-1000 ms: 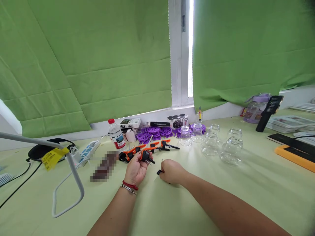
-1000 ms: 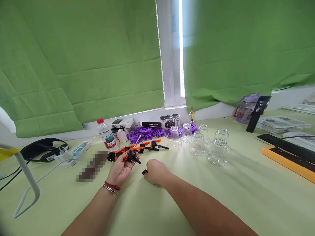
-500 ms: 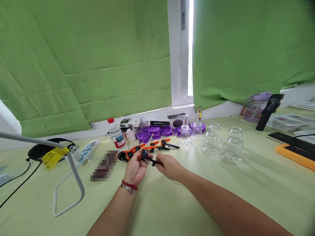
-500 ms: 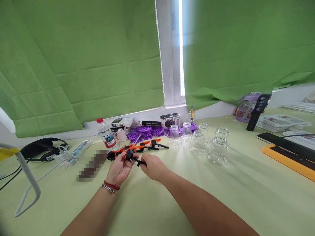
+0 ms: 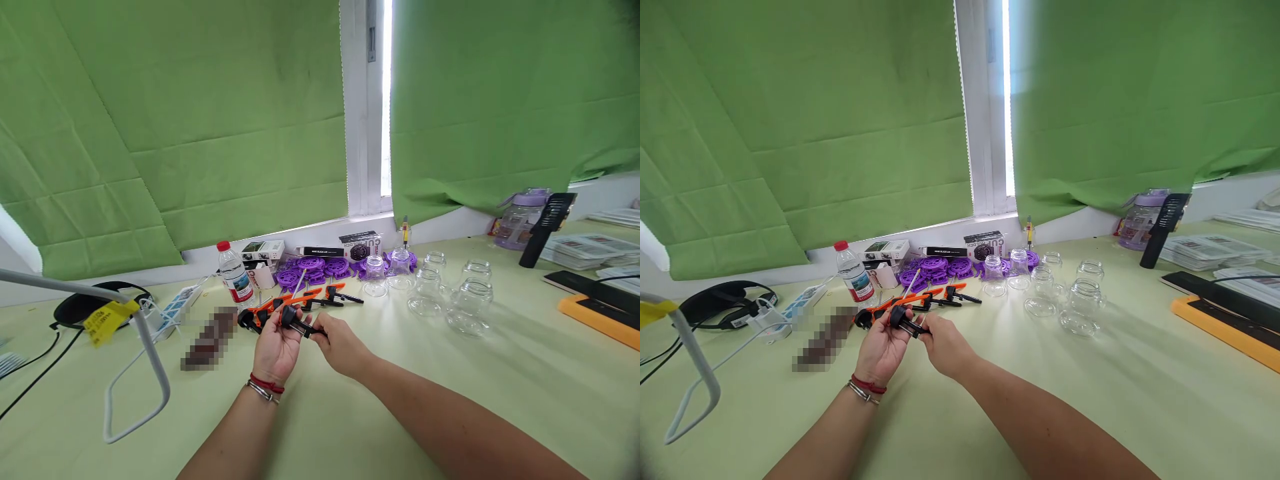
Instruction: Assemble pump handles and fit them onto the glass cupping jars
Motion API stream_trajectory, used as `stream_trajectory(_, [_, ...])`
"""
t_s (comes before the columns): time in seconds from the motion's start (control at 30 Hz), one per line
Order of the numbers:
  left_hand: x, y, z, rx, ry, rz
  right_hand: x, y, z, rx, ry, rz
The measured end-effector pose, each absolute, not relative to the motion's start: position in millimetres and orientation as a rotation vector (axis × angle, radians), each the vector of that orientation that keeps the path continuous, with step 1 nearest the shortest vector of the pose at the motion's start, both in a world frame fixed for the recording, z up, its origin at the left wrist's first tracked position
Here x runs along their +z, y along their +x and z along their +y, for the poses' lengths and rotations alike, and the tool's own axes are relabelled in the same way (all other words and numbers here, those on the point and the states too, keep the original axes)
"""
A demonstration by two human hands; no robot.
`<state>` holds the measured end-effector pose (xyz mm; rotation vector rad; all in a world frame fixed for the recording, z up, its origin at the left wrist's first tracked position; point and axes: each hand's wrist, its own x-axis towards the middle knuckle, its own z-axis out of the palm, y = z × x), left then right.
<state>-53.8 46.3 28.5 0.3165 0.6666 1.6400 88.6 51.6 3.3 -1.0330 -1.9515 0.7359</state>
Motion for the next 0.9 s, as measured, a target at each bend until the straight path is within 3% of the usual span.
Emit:
stream_trajectory(0.33, [35, -57, 47, 1.594, 0.262, 0.673, 9, 87, 48, 0.696, -1.042, -2.004])
stream_trajectory(0.67, [28, -52, 44, 1.668, 0.469, 0.694, -5, 84, 51, 0.944, -0.991, -1.822])
stream_trajectory(0.9, [25, -56, 45, 1.946, 0.733, 0.837, -4, 74, 46, 1.294, -0.926, -1.649])
